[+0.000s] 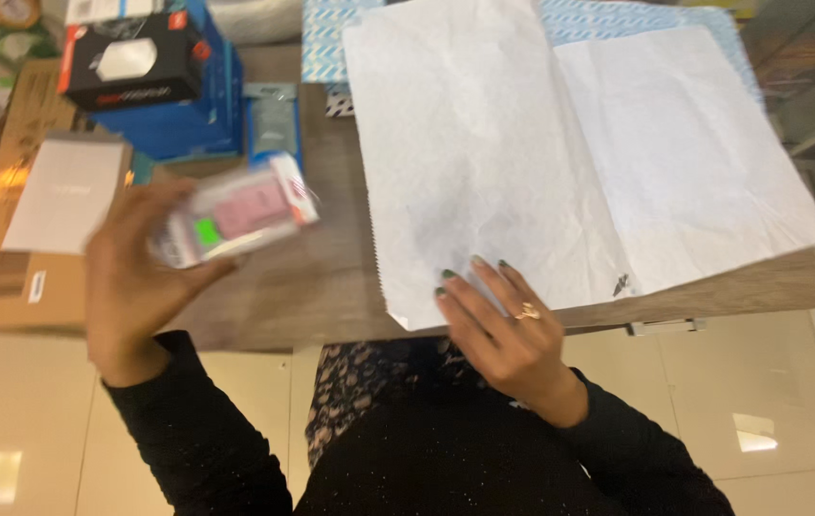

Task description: The person wraps a packaged item in paper by hand, using a ruler to tear a piece of white paper and then folding patterned paper around the object.

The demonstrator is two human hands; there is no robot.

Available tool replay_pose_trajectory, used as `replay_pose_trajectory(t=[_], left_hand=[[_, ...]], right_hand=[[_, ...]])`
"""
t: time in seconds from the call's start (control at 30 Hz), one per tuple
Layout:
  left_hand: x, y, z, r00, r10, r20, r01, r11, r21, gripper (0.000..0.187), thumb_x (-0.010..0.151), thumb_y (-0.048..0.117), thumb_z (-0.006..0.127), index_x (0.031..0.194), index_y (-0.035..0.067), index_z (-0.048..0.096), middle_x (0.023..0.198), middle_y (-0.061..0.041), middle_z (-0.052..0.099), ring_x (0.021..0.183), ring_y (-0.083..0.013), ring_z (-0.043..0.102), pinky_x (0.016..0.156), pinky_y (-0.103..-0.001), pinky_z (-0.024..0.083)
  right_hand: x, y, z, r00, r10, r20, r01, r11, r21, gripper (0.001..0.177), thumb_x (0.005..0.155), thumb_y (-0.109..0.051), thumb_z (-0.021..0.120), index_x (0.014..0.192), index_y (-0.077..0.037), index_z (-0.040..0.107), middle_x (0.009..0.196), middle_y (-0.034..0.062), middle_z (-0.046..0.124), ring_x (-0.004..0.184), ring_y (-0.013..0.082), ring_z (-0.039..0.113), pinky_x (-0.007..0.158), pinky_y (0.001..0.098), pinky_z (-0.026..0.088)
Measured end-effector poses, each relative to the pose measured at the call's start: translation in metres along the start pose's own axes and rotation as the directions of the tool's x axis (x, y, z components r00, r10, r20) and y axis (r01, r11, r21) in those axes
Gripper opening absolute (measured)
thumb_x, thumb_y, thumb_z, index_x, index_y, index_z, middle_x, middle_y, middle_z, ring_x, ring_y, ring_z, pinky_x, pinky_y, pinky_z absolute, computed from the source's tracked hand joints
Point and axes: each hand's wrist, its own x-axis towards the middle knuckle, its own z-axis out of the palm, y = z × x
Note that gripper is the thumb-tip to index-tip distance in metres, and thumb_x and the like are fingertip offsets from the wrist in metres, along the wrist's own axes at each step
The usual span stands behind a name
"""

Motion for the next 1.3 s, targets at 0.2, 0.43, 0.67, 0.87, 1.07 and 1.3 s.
replay_pose_trajectory(t=[0.2, 0.43, 0.67, 0.87, 1.07, 1.3], left_hand=[[-0.007, 0.031, -0.017, 0.989, 0.103, -0.105, -0.106, 0.994, -0.02, 0.076, 0.084, 0.029, 0.095, 0.143, -0.006, 0.06, 0.139, -0.027, 0.065, 0.126, -0.0399, 0.062, 0.105, -0.05, 0.051], [0.006, 0.068, 0.118, 0.992, 0.118, 0.034, -0.109, 0.974, -0.2, 0.084, 0.058, 0.027, 0.104, 0.133, 0.008, 0.072, 0.118, -0.019, 0.073, 0.104, -0.0434, 0.072, 0.089, -0.056, 0.06], [-0.016, 0.062, 0.158, 0.903, -0.066, 0.425, 0.124, 0.986, -0.11, 0.113, 0.079, 0.039, 0.097, 0.163, 0.017, 0.024, 0.155, -0.017, 0.043, 0.123, -0.0348, 0.06, 0.091, -0.05, 0.058], [-0.025, 0.036, 0.144, 0.84, -0.11, 0.531, 0.16, 0.986, -0.049, 0.149, 0.07, 0.053, 0.101, 0.167, 0.013, -0.004, 0.168, -0.025, 0.034, 0.15, -0.0435, 0.038, 0.122, -0.061, 0.027], [-0.033, 0.029, 0.139, 0.864, -0.074, 0.498, 0.091, 0.996, -0.01, 0.148, 0.067, 0.058, 0.099, 0.167, 0.013, -0.001, 0.159, -0.017, 0.053, 0.143, -0.0362, 0.052, 0.128, -0.058, 0.013], [-0.033, 0.027, 0.142, 0.856, -0.101, 0.506, 0.046, 0.992, 0.121, 0.141, 0.067, 0.066, 0.093, 0.168, 0.014, 0.009, 0.154, -0.007, 0.058, 0.135, -0.0305, 0.057, 0.126, -0.062, 0.009]], right_hand=[[0.014, -0.05, 0.013, 0.989, -0.098, 0.109, 0.08, 0.984, 0.161, 0.019, 0.096, -0.016, 0.084, 0.114, -0.01, 0.079, 0.119, 0.0123, 0.08, 0.114, 0.0357, 0.075, 0.105, 0.0497, 0.059], [0.004, -0.018, -0.025, 0.999, 0.045, 0.017, -0.048, 0.908, 0.416, 0.039, 0.096, -0.042, 0.075, 0.109, -0.005, 0.077, 0.115, 0.0117, 0.078, 0.109, 0.0401, 0.074, 0.093, 0.0537, 0.062], [-0.036, 0.085, -0.053, 0.711, 0.44, 0.549, -0.601, 0.786, 0.148, 0.071, 0.098, -0.036, 0.07, 0.156, -0.004, 0.046, 0.166, 0.0188, 0.04, 0.158, 0.0425, 0.022, 0.126, 0.0626, 0.023], [-0.048, 0.109, -0.038, 0.284, 0.408, 0.867, -0.855, 0.518, 0.036, 0.117, 0.077, -0.076, 0.041, 0.168, -0.019, -0.004, 0.179, 0.0091, -0.005, 0.164, 0.0287, -0.012, 0.125, 0.061, -0.003], [-0.066, 0.116, -0.034, 0.148, 0.476, 0.867, -0.733, 0.641, -0.227, 0.114, 0.084, -0.076, 0.043, 0.168, -0.015, -0.003, 0.179, 0.0056, -0.004, 0.163, 0.0307, -0.014, 0.118, 0.0709, -0.015], [-0.067, 0.139, -0.046, -0.072, 0.578, 0.813, -0.651, 0.59, -0.478, 0.105, 0.081, -0.083, 0.036, 0.169, -0.036, 0.001, 0.179, -0.0062, -0.01, 0.163, 0.0337, -0.019, 0.117, 0.0784, -0.011]])
